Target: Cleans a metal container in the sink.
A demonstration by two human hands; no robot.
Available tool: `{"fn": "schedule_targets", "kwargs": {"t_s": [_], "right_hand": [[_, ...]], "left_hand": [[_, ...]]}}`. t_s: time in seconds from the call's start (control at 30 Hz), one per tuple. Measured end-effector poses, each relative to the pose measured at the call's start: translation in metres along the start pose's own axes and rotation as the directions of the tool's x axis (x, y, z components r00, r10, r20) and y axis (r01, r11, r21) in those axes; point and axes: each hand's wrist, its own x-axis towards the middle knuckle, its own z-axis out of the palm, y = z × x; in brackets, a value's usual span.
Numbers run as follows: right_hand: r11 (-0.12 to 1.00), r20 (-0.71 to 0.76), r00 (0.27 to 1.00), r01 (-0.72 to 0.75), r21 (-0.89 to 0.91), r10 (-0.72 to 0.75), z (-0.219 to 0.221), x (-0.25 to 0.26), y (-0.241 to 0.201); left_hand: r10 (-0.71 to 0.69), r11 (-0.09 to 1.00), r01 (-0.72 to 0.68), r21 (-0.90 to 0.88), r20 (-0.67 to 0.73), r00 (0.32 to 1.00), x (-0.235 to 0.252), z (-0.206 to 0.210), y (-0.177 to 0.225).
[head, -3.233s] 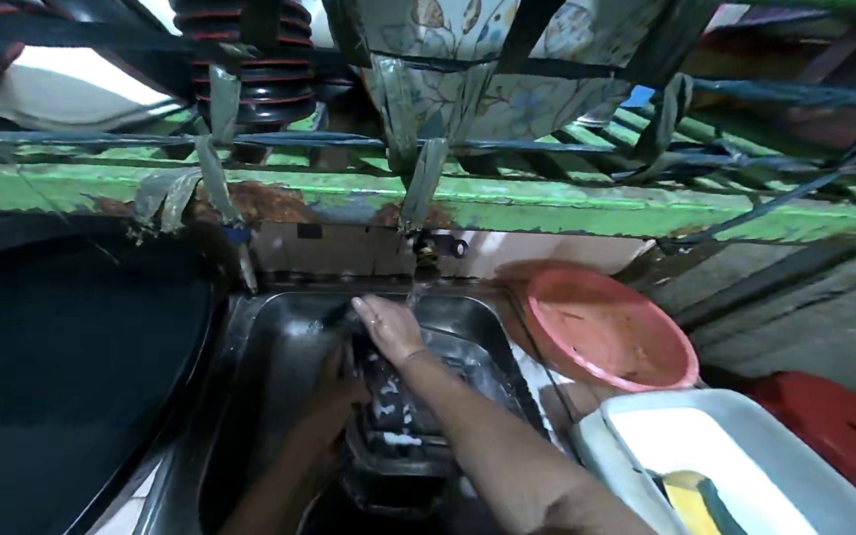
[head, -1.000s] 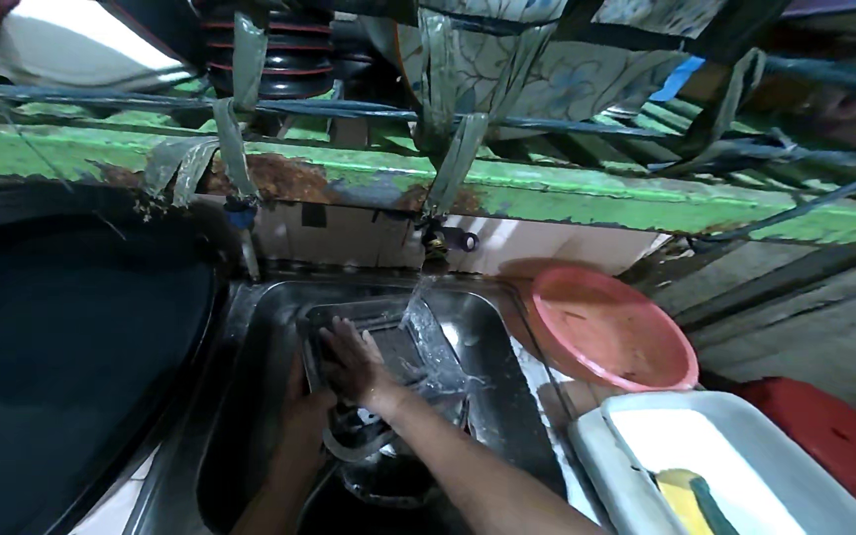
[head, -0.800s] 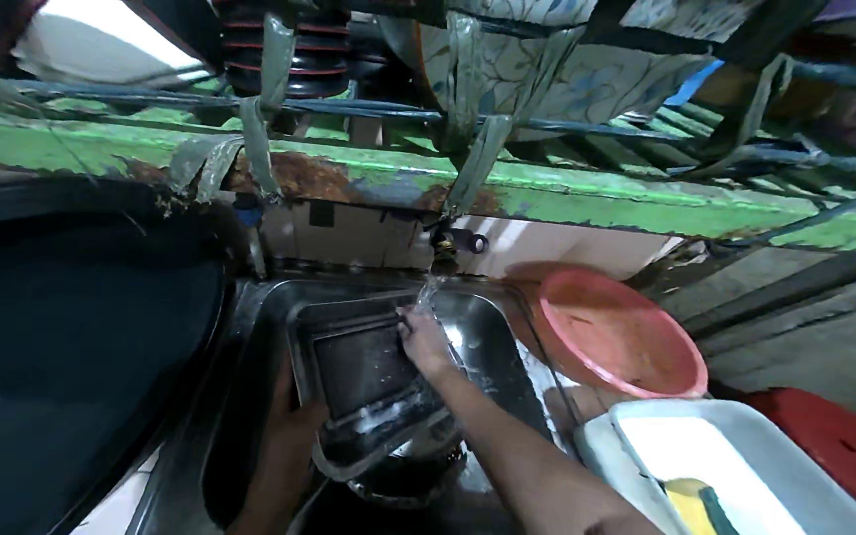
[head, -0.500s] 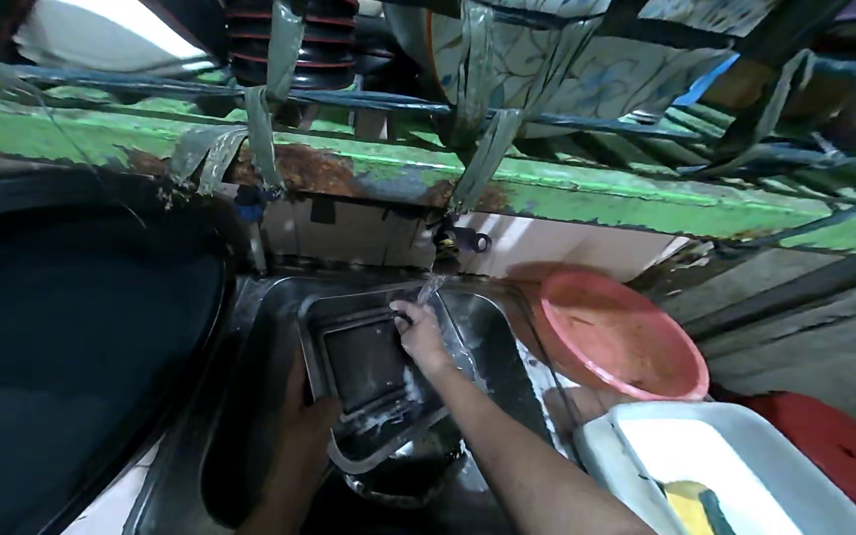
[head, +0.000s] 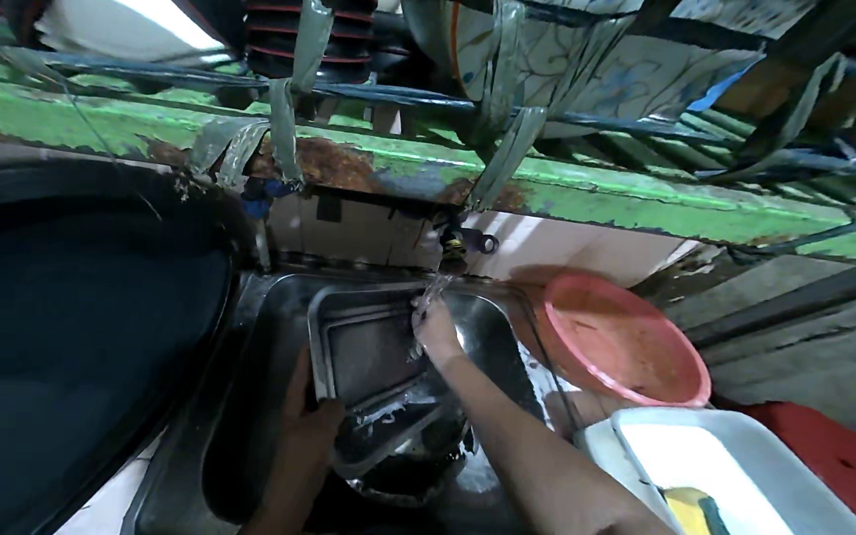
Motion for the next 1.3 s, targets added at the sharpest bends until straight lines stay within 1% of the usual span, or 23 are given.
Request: {"fn": "schedule_targets", "kwargs": {"t_s": [0.03,0.1,0.17,0.2,0.23,0.37,0.47,0.6,0.73,0.83,0.9,0.93,0.97,1.0,1.03,1.07,1.1,1.13,1.17,1.2,1.23,1.27,1.3], "right_hand": [[1.0,0.029,0.999,0.02,0.007,-0.02,0.001,-0.01,-0.005],[0.998,0.155,0.987,0.048,0.033,-0.053,0.001,-0.029,-0.021],[0.986,0.264,0.951,0.147,0.083,-0.164,0.0,-0.04,-0.03],[0.976,0.284,0.935,0.19,0.105,-0.212,-0.001,-0.039,-0.028],[0.974,0.283,0.933,0.198,0.114,-0.223,-0.002,-0.035,-0.023],[0.999,0.31,0.949,0.044,0.03,-0.051,-0.011,-0.008,-0.009],[0.999,0.374,0.927,0.044,-0.02,-0.033,-0.015,-0.006,-0.011],[0.994,0.382,0.922,0.089,-0.06,-0.06,-0.014,-0.001,-0.008],[0.999,0.387,0.921,0.054,-0.008,-0.046,-0.012,0.001,-0.006],[0.999,0.372,0.928,0.036,-0.008,-0.031,-0.01,0.006,-0.005],[0.999,0.337,0.941,-0.006,-0.037,0.019,-0.013,0.007,-0.007],[0.999,0.304,0.952,-0.042,0.002,0.04,-0.015,0.006,-0.007],[0.986,0.254,0.964,-0.11,0.124,0.075,-0.015,0.005,-0.008],[0.916,0.19,0.972,-0.199,0.348,0.139,-0.015,0.003,-0.008],[0.734,0.144,0.966,-0.257,0.628,0.215,-0.014,0.003,-0.009],[0.473,0.149,0.945,-0.277,0.837,0.29,-0.015,0.005,-0.011],[0.292,0.149,0.931,-0.253,0.922,0.335,-0.016,0.007,-0.013],[0.283,0.118,0.937,-0.217,0.934,0.328,-0.015,0.009,-0.014],[0.415,0.05,0.955,-0.174,0.893,0.293,-0.011,0.006,-0.016],[0.606,-0.016,0.978,-0.117,0.787,0.21,-0.005,-0.002,-0.02],[0.78,-0.045,0.996,-0.031,0.625,0.075,0.001,-0.015,-0.026],[0.888,-0.056,0.991,0.134,0.44,-0.122,0.01,-0.029,-0.031],[0.907,-0.036,0.95,0.307,0.289,-0.31,0.021,-0.04,-0.035]], "left_hand": [[0.004,1.0,-0.004,-0.008,-0.023,1.0,0.005,-0.001,0.001],[0.024,0.999,-0.027,-0.045,-0.067,0.997,0.016,-0.005,0.001],[0.036,0.996,-0.044,-0.078,-0.107,0.994,0.024,-0.01,0.002],[0.033,0.996,-0.043,-0.081,-0.119,0.992,0.024,-0.012,0.004],[0.028,0.996,-0.038,-0.082,-0.121,0.992,0.023,-0.013,0.005],[0.062,0.994,-0.071,-0.087,-0.103,0.993,0.02,-0.012,0.002],[0.077,0.992,-0.086,-0.087,-0.102,0.992,0.022,-0.013,-0.001],[0.08,0.991,-0.089,-0.1,-0.091,0.993,0.022,-0.009,0.002],[0.088,0.992,-0.096,-0.083,-0.095,0.992,0.022,-0.01,0.001],[0.075,0.993,-0.083,-0.088,-0.096,0.993,0.022,-0.01,0.003],[0.074,0.993,-0.081,-0.087,-0.079,0.994,0.021,-0.008,0.002],[0.074,0.994,-0.079,-0.078,-0.069,0.995,0.022,-0.007,0.001],[0.069,0.994,-0.074,-0.075,-0.067,0.995,0.023,-0.007,0.0],[0.058,0.995,-0.063,-0.081,-0.068,0.996,0.026,-0.008,-0.002],[0.036,0.994,-0.041,-0.098,-0.059,0.998,0.029,-0.009,-0.004],[0.0,0.992,-0.007,-0.125,-0.05,0.999,0.031,-0.01,-0.006],[-0.032,0.989,0.025,-0.144,-0.043,0.999,0.032,-0.01,-0.009],[-0.056,0.986,0.049,-0.158,-0.039,0.998,0.032,-0.009,-0.011],[-0.073,0.985,0.067,-0.16,-0.033,0.997,0.031,-0.008,-0.013],[-0.078,0.985,0.073,-0.158,-0.026,0.997,0.029,-0.005,-0.014],[-0.08,0.984,0.075,-0.16,-0.025,0.997,0.029,-0.002,-0.015],[-0.081,0.985,0.075,-0.157,-0.027,0.996,0.029,0.001,-0.016],[-0.082,0.986,0.077,-0.145,-0.029,0.996,0.03,0.003,-0.016]]}}
